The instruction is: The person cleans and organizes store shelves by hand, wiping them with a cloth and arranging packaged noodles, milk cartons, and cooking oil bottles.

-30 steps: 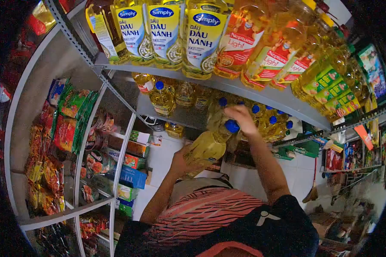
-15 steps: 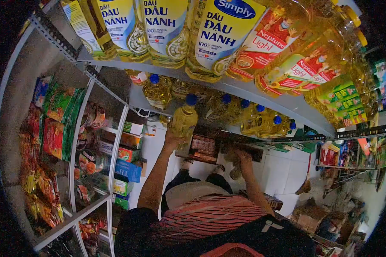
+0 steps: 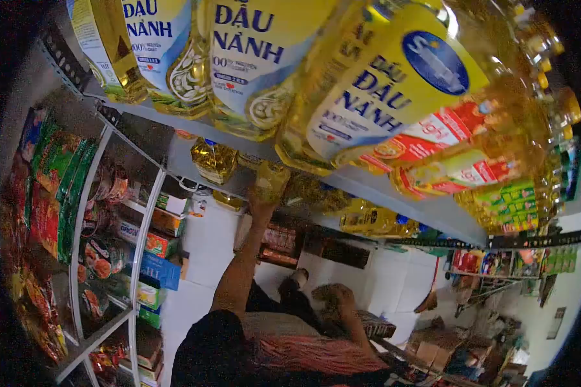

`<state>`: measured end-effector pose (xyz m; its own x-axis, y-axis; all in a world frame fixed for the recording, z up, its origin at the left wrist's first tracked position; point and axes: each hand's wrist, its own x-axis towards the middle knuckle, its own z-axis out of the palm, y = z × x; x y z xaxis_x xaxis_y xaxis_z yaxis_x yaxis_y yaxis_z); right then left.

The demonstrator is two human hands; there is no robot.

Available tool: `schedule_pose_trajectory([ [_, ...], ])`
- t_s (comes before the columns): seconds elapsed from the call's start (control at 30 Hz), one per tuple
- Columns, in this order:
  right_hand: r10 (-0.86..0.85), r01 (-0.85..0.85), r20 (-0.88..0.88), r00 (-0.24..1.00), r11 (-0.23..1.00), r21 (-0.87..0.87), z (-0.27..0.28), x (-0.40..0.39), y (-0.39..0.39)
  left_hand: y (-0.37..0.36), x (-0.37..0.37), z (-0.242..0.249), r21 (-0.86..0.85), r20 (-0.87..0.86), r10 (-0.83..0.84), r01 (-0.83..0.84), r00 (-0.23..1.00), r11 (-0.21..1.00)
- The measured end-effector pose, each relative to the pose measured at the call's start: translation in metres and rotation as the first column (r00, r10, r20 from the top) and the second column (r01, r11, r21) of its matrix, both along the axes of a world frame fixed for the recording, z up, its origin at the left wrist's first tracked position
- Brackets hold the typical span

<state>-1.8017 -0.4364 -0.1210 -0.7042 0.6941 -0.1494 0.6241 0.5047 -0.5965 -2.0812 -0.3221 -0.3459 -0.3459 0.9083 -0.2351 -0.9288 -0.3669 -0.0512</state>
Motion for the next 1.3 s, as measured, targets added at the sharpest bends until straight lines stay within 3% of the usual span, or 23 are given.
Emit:
schedule_pose_trajectory([
  [0.03, -0.013, 0.027, 0.21, 0.978, 0.997, -0.066, -0.011, 0.003, -0.002, 0.007, 0.007, 0.004, -0.002, -0.361, 0.136, -0.146, 0.923, 0.989],
  [0.1, -0.007, 0.073, 0.42, 0.908, 0.987, -0.142, -0.008, 0.001, -0.009, 0.006, 0.011, -0.007, 0.022, -0.67, 0.22, -0.278, 0.709, 0.96],
  [0.13, -0.109, 0.179, 0.328, 0.938, 0.965, -0.192, 0.0, 0.001, -0.008, 0.015, 0.005, -0.012, 0.012, -0.394, 0.178, -0.188, 0.902, 0.982],
  [0.2, -0.217, 0.278, 0.248, 0.944, 0.928, -0.247, 0.003, 0.003, -0.007, 0.023, 0.005, -0.009, 0.035, -0.066, 0.104, -0.102, 0.992, 0.994],
  [0.27, -0.657, 0.484, -0.011, 0.753, 0.567, -0.667, -0.016, 0.016, -0.016, 0.017, 0.013, 0.01, -0.081, -0.663, 0.133, -0.248, 0.736, 0.965],
  [0.3, -0.655, 0.485, -0.005, 0.755, 0.564, -0.668, -0.027, 0.022, -0.016, 0.014, 0.016, 0.021, -0.088, -0.661, 0.131, -0.25, 0.739, 0.964],
  [0.37, -0.475, 0.391, -0.041, 0.879, 0.768, -0.507, -0.042, 0.029, -0.011, 0.012, 0.021, 0.036, 0.086, -0.748, 0.313, -0.383, 0.585, 0.92],
  [0.4, -0.469, 0.386, -0.041, 0.882, 0.77, -0.509, -0.044, 0.029, -0.011, 0.011, 0.022, 0.031, 0.085, -0.75, 0.316, -0.389, 0.582, 0.918],
  [0.5, -0.467, 0.331, -0.11, 0.877, 0.755, -0.566, -0.029, 0.006, -0.008, 0.009, 0.027, 0.025, 0.021, -0.656, 0.214, -0.266, 0.724, 0.964],
  [0.6, -0.22, 0.137, -0.135, 0.966, 0.88, -0.454, 0.017, -0.024, -0.002, 0.007, 0.036, 0.024, 0.076, -0.583, 0.282, -0.294, 0.762, 0.953],
  [0.63, -0.091, 0.047, -0.203, 0.975, 0.977, -0.209, 0.025, -0.027, -0.001, 0.01, 0.037, 0.016, 0.085, -0.541, 0.286, -0.286, 0.791, 0.954],
  [0.7, 0.046, -0.037, -0.242, 0.969, 0.998, 0.044, 0.01, -0.008, -0.002, 0.019, 0.039, -0.012, 0.101, -0.458, 0.283, -0.267, 0.842, 0.958],
  [0.8, -0.082, -0.001, -0.231, 0.969, 0.941, -0.339, -0.054, 0.036, -0.007, 0.034, 0.034, -0.062, 0.12, -0.392, 0.282, -0.255, 0.876, 0.96],
  [0.87, -0.318, 0.17, -0.17, 0.933, 0.803, -0.571, -0.056, 0.044, -0.009, 0.041, 0.035, -0.093, 0.236, -0.587, 0.427, -0.36, 0.688, 0.903],
  [0.9, -0.391, 0.221, -0.138, 0.91, 0.739, -0.637, -0.053, 0.046, -0.007, 0.038, 0.034, -0.068, 0.236, -0.59, 0.429, -0.363, 0.684, 0.902],
  [0.93, -0.218, 0.082, -0.269, 0.938, 0.895, -0.439, -0.039, 0.042, 0.002, 0.031, 0.034, -0.019, 0.238, -0.551, 0.446, -0.379, 0.705, 0.894],
  [1.0, -0.005, -0.07, -0.355, 0.935, 0.978, -0.198, -0.029, 0.051, 0.008, 0.025, 0.037, 0.038, 0.245, -0.508, 0.472, -0.405, 0.721, 0.881],
  [1.03, -0.286, 0.068, -0.348, 0.893, 0.85, -0.522, -0.031, 0.057, 0.008, 0.024, 0.034, 0.052, 0.235, -0.514, 0.468, -0.407, 0.719, 0.883],
  [1.07, -0.529, 0.153, -0.242, 0.813, 0.596, -0.788, -0.032, 0.061, 0.01, 0.022, 0.033, 0.055, 0.217, -0.535, 0.452, -0.401, 0.714, 0.89],
  [1.1, -0.504, 0.125, -0.252, 0.826, 0.6, -0.79, -0.025, 0.058, 0.015, 0.02, 0.03, 0.051, 0.182, -0.573, 0.422, -0.392, 0.703, 0.902],
  [1.17, -0.566, 0.367, 0.102, 0.818, 0.377, -0.851, -0.006, 0.055, 0.028, 0.012, 0.024, 0.041, 0.049, -0.692, 0.293, -0.362, 0.66, 0.931],
  [1.23, -0.529, 0.307, 0.051, 0.847, 0.407, -0.86, -0.003, 0.057, 0.039, -0.006, 0.021, 0.028, -0.214, -0.843, 0.001, -0.338, 0.538, 0.916],
  [1.3, -0.562, 0.241, -0.042, 0.826, 0.42, -0.875, -0.013, 0.06, 0.05, -0.037, 0.025, 0.015, -0.523, -0.849, -0.435, -0.362, 0.301, 0.771],
])
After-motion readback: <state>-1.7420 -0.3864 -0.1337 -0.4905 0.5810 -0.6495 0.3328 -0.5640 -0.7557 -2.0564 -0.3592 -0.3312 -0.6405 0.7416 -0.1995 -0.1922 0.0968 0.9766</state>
